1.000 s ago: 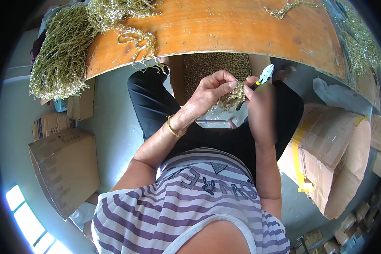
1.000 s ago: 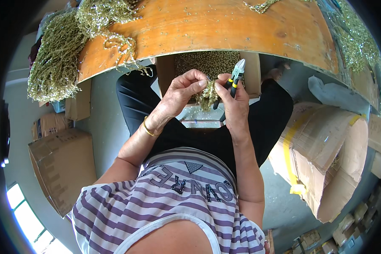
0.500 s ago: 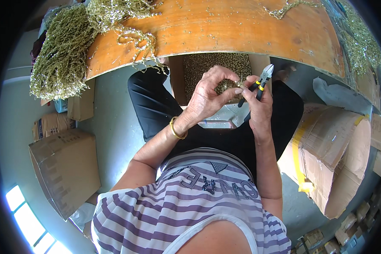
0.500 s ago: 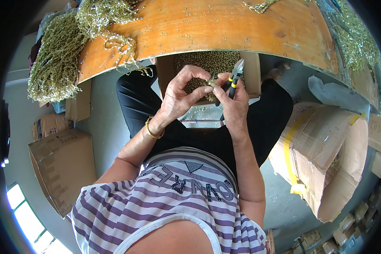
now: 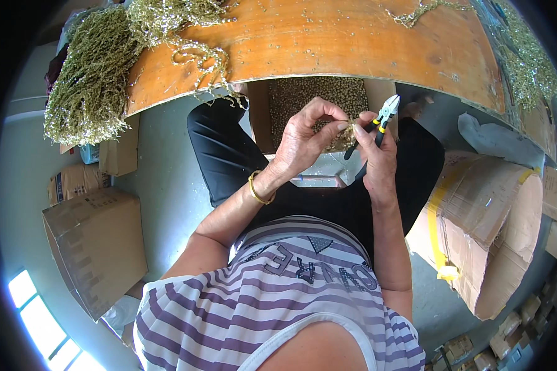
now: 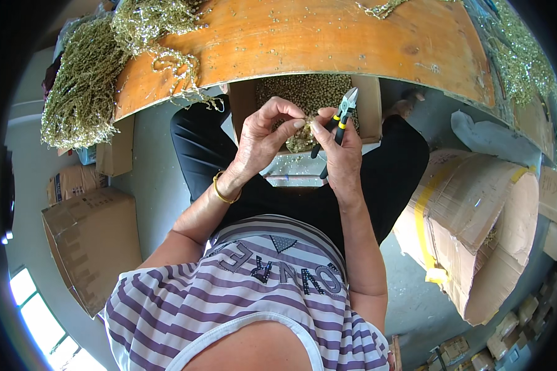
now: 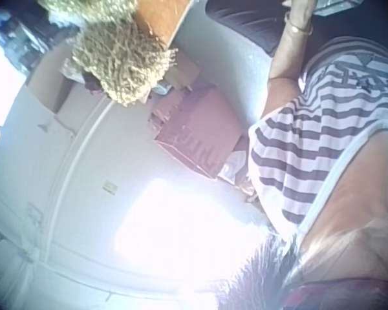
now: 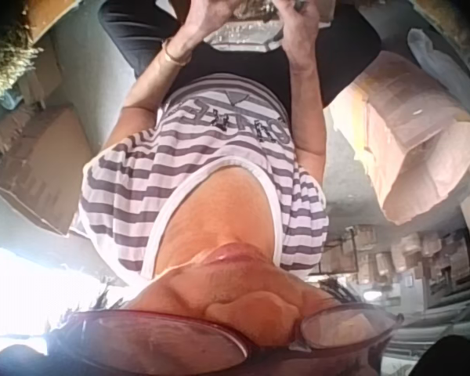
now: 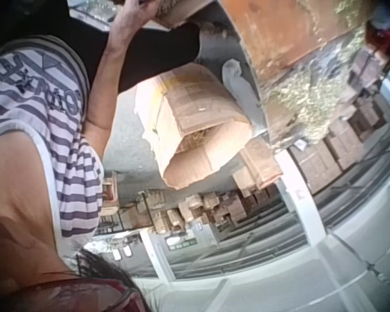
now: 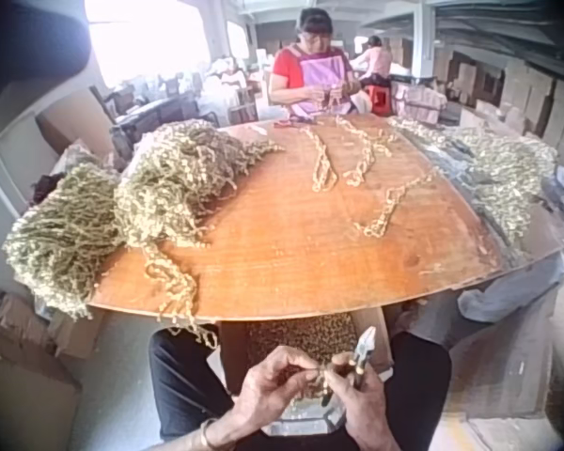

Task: Trimming and sorting gold-colored plastic tinsel decorations using pliers.

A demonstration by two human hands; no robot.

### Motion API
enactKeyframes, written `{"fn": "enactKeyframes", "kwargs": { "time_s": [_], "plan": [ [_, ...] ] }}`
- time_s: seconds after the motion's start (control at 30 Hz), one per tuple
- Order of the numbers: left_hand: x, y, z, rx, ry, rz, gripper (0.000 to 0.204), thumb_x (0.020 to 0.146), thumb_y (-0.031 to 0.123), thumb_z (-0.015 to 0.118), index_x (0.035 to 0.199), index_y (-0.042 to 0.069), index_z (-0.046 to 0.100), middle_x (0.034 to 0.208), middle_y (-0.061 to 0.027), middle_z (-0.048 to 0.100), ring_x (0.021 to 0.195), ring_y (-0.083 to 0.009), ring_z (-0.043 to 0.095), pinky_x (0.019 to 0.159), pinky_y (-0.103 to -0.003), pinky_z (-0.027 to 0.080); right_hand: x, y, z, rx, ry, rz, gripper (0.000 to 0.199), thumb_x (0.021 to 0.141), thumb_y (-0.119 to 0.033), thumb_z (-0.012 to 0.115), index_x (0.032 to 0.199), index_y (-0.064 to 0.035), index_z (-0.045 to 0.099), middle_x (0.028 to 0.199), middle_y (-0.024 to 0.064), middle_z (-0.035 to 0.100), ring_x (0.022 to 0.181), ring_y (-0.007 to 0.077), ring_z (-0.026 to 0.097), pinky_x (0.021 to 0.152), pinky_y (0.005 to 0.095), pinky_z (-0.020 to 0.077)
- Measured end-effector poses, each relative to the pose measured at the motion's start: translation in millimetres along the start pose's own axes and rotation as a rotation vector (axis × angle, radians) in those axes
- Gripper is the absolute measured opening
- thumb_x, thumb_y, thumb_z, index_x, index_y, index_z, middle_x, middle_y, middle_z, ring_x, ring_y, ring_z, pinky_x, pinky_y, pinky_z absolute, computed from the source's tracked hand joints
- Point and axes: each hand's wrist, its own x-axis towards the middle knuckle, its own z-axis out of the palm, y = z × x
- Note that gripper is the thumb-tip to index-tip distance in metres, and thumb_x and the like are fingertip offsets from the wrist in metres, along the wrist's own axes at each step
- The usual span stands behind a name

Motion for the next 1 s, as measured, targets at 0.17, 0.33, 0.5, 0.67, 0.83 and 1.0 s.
{"fn": "enactKeyframes", "kwargs": {
  "time_s": [0.17,0.33,0.5,0.67,0.83,1.0],
  "plan": [
    [2,4,-1,-0.33,0.027,-0.128,0.015,0.077,-0.007,0.057,0.088,0.003,0.056,0.084,-0.0009,0.056,0.079,-0.0075,0.053,0.074,-0.022,0.045,-1,5,-1,0.02,0.019,0.017,0.022,0.079,-0.006,0.061,0.1,-0.0056,0.053,0.082,-0.0006,0.054,0.073,0.0063,0.05,0.07,0.0209,0.0411],
    [0,1,-1,-0.432,0.038,-0.152,0.018,0.074,-0.008,0.059,0.086,0.005,0.056,0.082,-0.0005,0.056,0.079,-0.0081,0.054,0.074,-0.023,0.046,-1,5,3,-0.023,0.044,0.014,0.023,0.078,-0.004,0.061,0.099,-0.0059,0.053,0.081,-0.0018,0.054,0.071,0.0043,0.048,0.067,0.019,0.04],
    [-2,2,2,-0.078,0.047,0.027,0.02,0.071,-0.012,0.06,0.084,0.003,0.056,0.081,-0.0017,0.055,0.079,-0.0082,0.054,0.075,-0.023,0.045,-1,1,8,-0.206,0.058,-0.047,0.023,0.077,-0.003,0.06,0.099,-0.0045,0.054,0.081,-0.002,0.053,0.071,0.0038,0.047,0.066,0.0184,0.0388],
    [-3,4,-1,-0.396,0.071,-0.147,0.014,0.073,-0.008,0.06,0.081,0.003,0.056,0.079,-0.0005,0.057,0.074,-0.0073,0.053,0.07,-0.022,0.045,-3,-2,13,-0.298,0.079,-0.116,0.021,0.076,-0.001,0.059,0.096,-0.0045,0.053,0.079,-0.0024,0.053,0.068,0.0027,0.046,0.062,0.018,0.0395],
    [-2,0,-2,-0.676,0.072,-0.332,0.015,0.075,-0.006,0.06,0.086,0.003,0.057,0.08,-0.0011,0.057,0.074,-0.0063,0.053,0.07,-0.021,0.045,-3,-2,11,-0.253,0.071,-0.089,0.022,0.075,0.001,0.059,0.096,-0.0044,0.053,0.079,-0.0013,0.053,0.068,0.004,0.047,0.062,0.0189,0.0405],
    [4,2,-10,-0.49,0.007,-0.277,0.017,0.08,-0.002,0.058,0.096,0.002,0.057,0.086,-0.0011,0.057,0.083,-0.0076,0.053,0.077,-0.023,0.044,-2,-6,8,-0.307,0.044,-0.069,0.023,0.074,0.002,0.059,0.096,-0.0049,0.053,0.08,-0.0006,0.053,0.068,0.0043,0.048,0.063,0.0193,0.0411]
  ]
}}
